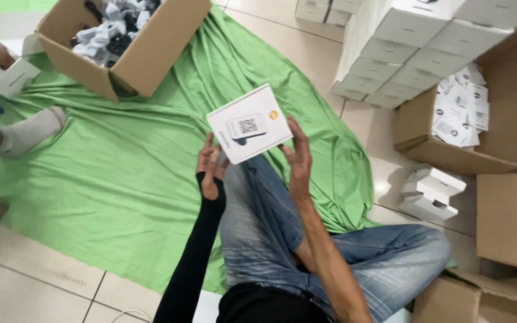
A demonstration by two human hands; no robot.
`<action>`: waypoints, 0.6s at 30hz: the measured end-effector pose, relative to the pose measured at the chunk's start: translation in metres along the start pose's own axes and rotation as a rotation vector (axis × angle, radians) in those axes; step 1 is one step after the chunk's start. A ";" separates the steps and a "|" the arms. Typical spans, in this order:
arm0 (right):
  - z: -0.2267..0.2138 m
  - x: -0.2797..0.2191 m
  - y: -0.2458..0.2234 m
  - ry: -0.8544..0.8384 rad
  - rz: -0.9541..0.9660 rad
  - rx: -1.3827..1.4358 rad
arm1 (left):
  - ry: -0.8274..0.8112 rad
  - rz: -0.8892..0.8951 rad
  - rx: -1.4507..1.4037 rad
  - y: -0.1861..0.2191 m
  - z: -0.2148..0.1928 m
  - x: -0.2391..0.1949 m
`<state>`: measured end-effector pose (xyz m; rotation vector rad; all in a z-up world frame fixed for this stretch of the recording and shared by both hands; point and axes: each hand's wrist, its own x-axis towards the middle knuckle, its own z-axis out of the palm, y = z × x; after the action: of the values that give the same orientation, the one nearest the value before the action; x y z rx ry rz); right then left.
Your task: The person sits on the floor and packs small white boxes. They open the boxes, insert a white paper insert and a small green item, then close the boxes and place them in a stack.
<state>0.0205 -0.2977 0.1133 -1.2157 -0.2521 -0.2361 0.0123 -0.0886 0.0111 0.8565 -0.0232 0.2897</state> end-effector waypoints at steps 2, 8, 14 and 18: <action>-0.048 -0.003 0.001 0.059 -0.024 -0.067 | 0.012 -0.197 -0.013 -0.025 0.044 0.007; -0.173 -0.042 0.009 0.302 0.054 -0.338 | -0.082 -0.778 -0.010 -0.187 0.075 -0.027; -0.238 -0.109 0.050 0.443 0.368 -0.386 | 0.181 -0.901 -0.094 -0.327 0.063 -0.137; -0.245 -0.131 0.059 0.489 0.631 -0.150 | 0.218 -0.933 -0.101 -0.373 0.045 -0.173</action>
<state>-0.0697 -0.5031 -0.0607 -1.2855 0.5790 0.0052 -0.0526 -0.3947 -0.2595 0.6524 0.5486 -0.4926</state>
